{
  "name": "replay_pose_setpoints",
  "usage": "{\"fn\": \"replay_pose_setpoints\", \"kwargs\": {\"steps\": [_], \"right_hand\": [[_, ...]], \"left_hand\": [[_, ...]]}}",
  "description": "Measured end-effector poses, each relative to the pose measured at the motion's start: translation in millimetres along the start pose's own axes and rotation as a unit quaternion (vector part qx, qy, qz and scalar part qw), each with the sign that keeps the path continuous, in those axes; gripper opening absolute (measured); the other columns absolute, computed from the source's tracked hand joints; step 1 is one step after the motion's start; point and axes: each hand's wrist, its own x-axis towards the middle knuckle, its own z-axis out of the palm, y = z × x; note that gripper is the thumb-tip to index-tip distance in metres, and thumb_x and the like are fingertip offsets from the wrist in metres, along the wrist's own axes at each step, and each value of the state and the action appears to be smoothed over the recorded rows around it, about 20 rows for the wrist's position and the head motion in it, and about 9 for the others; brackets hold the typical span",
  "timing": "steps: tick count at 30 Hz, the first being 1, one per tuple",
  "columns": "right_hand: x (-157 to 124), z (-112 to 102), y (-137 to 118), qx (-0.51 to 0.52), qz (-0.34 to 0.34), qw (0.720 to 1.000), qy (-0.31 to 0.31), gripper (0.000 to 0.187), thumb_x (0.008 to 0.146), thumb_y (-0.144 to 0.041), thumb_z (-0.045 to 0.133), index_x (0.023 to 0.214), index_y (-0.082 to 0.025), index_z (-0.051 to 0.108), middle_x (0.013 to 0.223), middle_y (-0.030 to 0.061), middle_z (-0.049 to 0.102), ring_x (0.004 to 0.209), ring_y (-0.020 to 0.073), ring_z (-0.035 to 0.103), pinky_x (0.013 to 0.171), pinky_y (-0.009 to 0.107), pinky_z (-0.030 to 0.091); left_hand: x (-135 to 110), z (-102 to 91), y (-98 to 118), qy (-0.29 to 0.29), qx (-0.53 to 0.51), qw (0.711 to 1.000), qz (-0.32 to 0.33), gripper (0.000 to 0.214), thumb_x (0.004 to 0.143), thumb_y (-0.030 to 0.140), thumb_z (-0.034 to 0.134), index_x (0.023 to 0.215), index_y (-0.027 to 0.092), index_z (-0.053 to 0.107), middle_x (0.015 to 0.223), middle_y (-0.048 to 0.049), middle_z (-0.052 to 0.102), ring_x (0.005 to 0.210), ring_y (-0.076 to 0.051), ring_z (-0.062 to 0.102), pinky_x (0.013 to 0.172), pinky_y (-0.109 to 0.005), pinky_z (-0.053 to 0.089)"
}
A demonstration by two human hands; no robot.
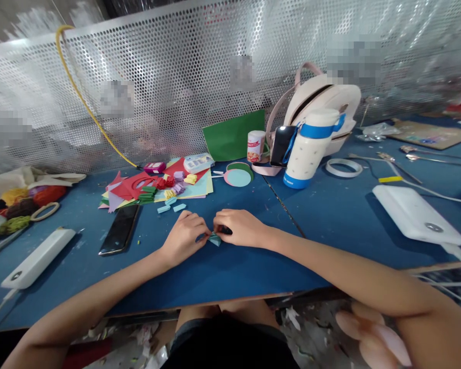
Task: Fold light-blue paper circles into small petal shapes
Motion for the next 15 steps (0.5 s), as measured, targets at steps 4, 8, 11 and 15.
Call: {"fn": "replay_pose_setpoints", "kwargs": {"steps": [4,8,11,15], "right_hand": [[0.9,1.6,-2.2,-0.017,0.008,1.0,-0.003,0.017,0.082,-0.005,0.063,0.074,-0.019,0.058,0.079,0.0015,0.063,0.077,0.0173,0.058,0.065,0.027,0.04],[0.9,4.4,-2.3,-0.063,-0.046,0.997,0.006,0.018,0.086,-0.005,0.059,0.075,-0.019,0.058,0.078,0.0021,0.061,0.078,0.018,0.055,0.066,0.028,0.04],[0.4,6.5,-0.4,-0.126,-0.094,0.987,0.014,0.016,0.092,-0.008,0.056,0.079,-0.018,0.059,0.08,0.0038,0.061,0.078,0.0187,0.053,0.064,0.029,0.039],[0.8,6.1,2.5,-0.197,-0.154,0.968,0.004,0.015,0.095,-0.009,0.054,0.083,-0.017,0.059,0.083,0.0065,0.062,0.082,0.0208,0.053,0.065,0.03,0.038]], "left_hand": [[0.2,-1.3,0.1,0.001,0.05,0.998,0.034,0.016,0.093,0.011,0.059,0.081,0.017,0.067,0.082,-0.0041,0.069,0.083,-0.018,0.059,0.08,-0.035,0.036],[1.9,-2.7,-2.8,-0.03,-0.007,0.999,-0.013,0.011,0.091,0.013,0.065,0.083,0.019,0.069,0.086,-0.0019,0.072,0.085,-0.018,0.061,0.081,-0.035,0.037],[3.9,-3.0,-5.2,-0.045,-0.069,0.994,-0.066,0.011,0.088,0.013,0.068,0.082,0.021,0.072,0.087,-0.0005,0.075,0.087,-0.018,0.063,0.083,-0.035,0.038],[9.3,-3.9,-6.6,-0.066,-0.131,0.981,-0.124,0.012,0.084,0.011,0.069,0.082,0.022,0.074,0.085,0.0001,0.076,0.086,-0.019,0.066,0.083,-0.034,0.041]]}}
